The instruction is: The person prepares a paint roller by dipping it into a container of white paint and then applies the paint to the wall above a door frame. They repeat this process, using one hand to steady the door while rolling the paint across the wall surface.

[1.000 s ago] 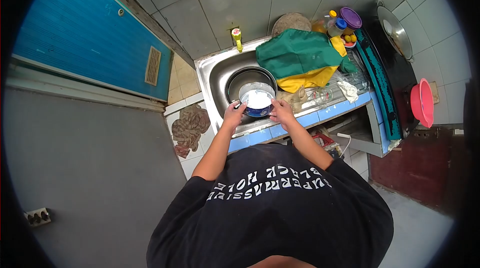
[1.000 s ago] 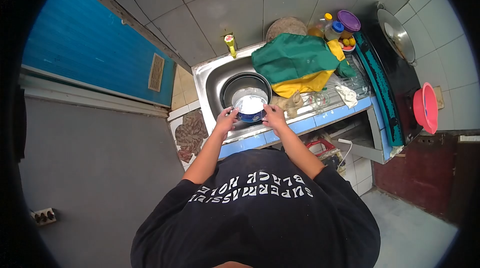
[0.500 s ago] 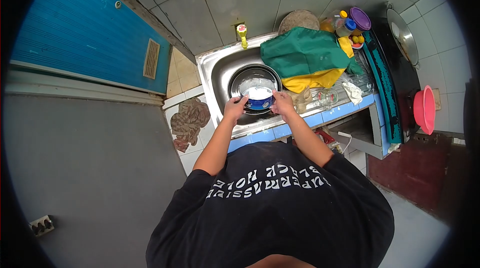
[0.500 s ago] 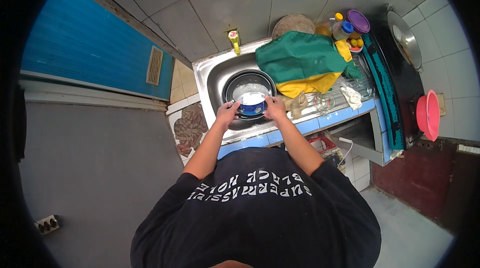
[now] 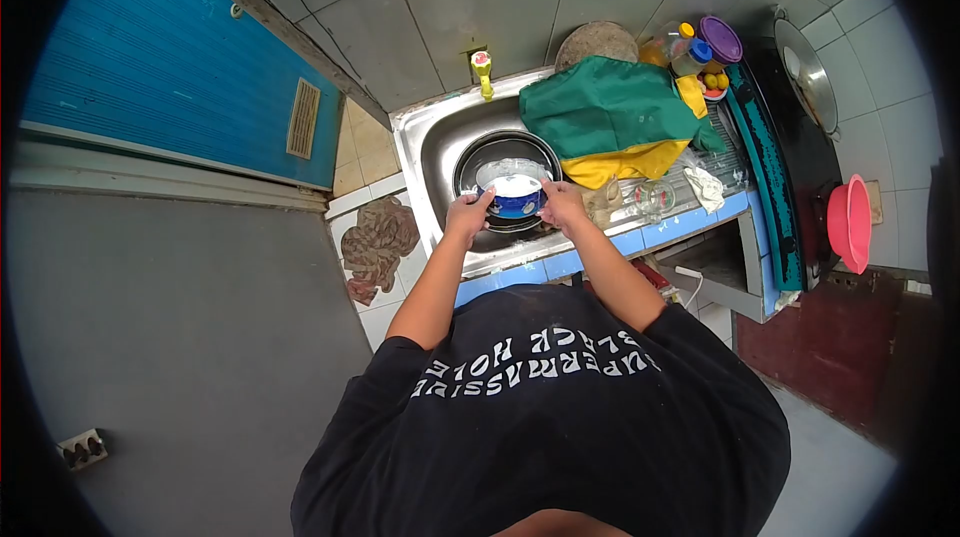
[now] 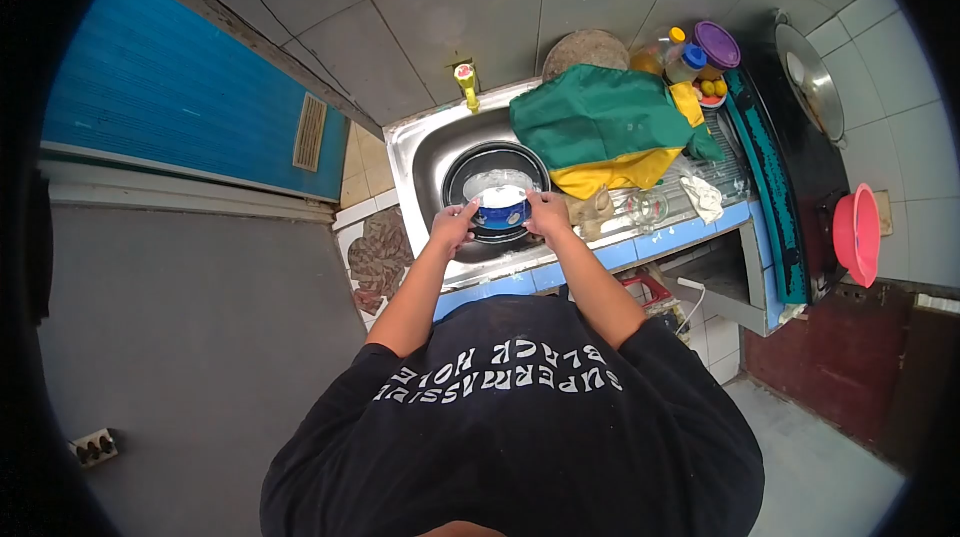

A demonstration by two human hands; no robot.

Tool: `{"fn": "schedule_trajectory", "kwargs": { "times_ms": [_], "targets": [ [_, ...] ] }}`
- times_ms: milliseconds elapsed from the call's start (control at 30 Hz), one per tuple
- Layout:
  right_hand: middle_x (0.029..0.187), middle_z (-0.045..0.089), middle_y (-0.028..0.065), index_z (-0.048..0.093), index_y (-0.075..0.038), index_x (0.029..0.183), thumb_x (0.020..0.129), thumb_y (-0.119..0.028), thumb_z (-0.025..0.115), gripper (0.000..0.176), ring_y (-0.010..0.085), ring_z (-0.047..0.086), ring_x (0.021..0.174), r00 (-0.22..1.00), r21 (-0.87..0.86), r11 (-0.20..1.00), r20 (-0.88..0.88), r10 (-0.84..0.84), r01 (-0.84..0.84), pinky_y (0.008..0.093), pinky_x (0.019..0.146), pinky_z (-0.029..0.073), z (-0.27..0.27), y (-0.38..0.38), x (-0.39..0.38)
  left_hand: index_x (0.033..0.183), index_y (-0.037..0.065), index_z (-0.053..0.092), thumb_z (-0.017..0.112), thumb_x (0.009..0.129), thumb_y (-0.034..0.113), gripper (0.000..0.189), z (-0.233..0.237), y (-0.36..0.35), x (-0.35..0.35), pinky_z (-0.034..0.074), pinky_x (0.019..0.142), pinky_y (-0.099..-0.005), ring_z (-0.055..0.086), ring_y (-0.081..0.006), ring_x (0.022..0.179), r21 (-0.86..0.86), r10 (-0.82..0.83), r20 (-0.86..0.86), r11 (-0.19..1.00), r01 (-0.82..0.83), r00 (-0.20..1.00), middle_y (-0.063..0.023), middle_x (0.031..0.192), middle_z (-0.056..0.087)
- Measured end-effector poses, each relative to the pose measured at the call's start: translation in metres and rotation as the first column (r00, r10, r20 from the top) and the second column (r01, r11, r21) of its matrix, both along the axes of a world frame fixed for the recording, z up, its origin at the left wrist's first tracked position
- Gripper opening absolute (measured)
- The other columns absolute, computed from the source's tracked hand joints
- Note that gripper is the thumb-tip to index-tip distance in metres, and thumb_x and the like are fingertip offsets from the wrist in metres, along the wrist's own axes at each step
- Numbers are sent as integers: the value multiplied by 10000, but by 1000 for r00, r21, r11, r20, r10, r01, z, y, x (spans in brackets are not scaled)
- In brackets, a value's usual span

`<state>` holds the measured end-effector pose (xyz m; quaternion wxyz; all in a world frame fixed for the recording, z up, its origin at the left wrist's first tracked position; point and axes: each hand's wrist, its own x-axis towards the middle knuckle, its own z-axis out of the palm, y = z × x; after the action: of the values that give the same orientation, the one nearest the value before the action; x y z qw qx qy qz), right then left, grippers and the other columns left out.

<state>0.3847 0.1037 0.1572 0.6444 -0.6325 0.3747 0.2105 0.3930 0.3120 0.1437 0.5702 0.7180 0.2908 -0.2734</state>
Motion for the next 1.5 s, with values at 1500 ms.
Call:
{"fn": "schedule_trajectory", "kwargs": {
  "times_ms": [1500],
  "targets": [
    [728,556,50,582,-27,1068,937,-456,619,449,149,587,548,1000,-67,998,19,8,-7,258,483,509,-1,0,0,952,100,589,710,840,540,470,26,-1,3,299,412,-223,459,-72,496,-80,-34,-142,997,23,989,-2,753,565]
  ]
}}
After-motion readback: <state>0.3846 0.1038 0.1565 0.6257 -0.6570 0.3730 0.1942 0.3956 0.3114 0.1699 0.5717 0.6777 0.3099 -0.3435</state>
